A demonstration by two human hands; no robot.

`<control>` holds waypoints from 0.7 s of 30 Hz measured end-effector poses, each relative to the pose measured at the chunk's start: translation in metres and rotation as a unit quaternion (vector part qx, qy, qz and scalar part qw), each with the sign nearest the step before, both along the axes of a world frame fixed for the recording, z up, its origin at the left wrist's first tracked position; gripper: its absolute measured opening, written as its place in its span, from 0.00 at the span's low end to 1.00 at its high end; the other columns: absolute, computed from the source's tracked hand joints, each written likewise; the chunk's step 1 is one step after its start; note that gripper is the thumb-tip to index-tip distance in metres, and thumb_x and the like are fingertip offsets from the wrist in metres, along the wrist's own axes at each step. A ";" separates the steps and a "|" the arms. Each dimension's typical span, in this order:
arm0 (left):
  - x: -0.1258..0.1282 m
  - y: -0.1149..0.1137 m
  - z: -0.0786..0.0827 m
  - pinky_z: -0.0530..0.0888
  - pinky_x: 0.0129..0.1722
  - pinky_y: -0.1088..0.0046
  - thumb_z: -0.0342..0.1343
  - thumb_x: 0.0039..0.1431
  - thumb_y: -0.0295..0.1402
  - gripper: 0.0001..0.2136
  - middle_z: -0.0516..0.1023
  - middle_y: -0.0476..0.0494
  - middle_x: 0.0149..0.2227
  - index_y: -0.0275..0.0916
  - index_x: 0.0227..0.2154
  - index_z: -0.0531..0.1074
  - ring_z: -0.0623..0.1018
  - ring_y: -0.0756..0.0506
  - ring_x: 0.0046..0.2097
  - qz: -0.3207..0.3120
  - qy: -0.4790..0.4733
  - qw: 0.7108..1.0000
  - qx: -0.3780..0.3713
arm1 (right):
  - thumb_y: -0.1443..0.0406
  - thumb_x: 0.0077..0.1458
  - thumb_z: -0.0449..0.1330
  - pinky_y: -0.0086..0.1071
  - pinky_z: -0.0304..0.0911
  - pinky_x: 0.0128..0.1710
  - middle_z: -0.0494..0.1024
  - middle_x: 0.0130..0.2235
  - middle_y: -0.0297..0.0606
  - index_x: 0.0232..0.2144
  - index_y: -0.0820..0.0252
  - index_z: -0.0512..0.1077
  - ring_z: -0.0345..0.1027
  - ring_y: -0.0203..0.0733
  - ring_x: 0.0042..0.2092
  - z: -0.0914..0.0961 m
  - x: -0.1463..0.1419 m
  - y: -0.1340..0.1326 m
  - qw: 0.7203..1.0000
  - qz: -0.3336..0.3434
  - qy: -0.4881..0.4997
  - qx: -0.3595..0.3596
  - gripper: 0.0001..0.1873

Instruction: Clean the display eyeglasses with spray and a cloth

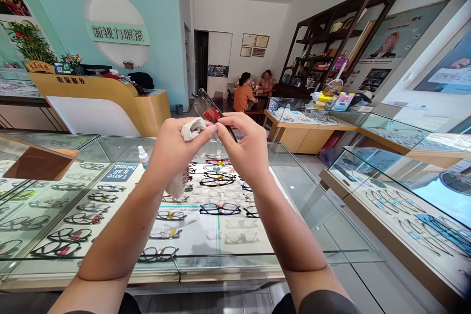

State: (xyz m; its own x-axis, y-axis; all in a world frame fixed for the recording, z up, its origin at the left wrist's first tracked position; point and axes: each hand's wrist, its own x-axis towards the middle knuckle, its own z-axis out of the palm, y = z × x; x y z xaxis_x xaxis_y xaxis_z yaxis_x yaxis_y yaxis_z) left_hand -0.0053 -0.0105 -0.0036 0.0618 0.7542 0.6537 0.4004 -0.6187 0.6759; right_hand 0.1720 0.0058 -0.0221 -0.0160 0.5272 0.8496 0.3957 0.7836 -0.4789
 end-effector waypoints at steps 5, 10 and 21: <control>-0.001 0.002 0.001 0.69 0.25 0.70 0.70 0.61 0.56 0.21 0.80 0.46 0.27 0.41 0.31 0.84 0.75 0.46 0.29 0.013 -0.022 1.000 0.001 | 0.62 0.68 0.66 0.46 0.77 0.59 0.89 0.52 0.41 0.42 0.50 0.85 0.83 0.50 0.56 0.000 0.000 -0.001 1.000 -0.013 -0.020 0.015 0.06; -0.002 0.006 0.000 0.69 0.25 0.70 0.71 0.61 0.52 0.17 0.81 0.47 0.28 0.42 0.34 0.85 0.74 0.47 0.29 0.028 -0.052 0.998 -0.003 | 0.61 0.70 0.64 0.47 0.75 0.60 0.89 0.54 0.42 0.43 0.51 0.85 0.83 0.51 0.58 0.002 -0.001 -0.007 0.998 -0.005 -0.054 -0.008 0.08; -0.012 0.020 0.000 0.64 0.22 0.71 0.69 0.60 0.45 0.12 0.74 0.49 0.22 0.42 0.29 0.82 0.68 0.48 0.25 0.024 0.043 0.998 -0.036 | 0.60 0.67 0.64 0.38 0.65 0.41 0.82 0.32 0.33 0.30 0.54 0.73 0.73 0.41 0.35 0.014 0.014 -0.020 0.986 -0.022 -0.106 -0.125 0.13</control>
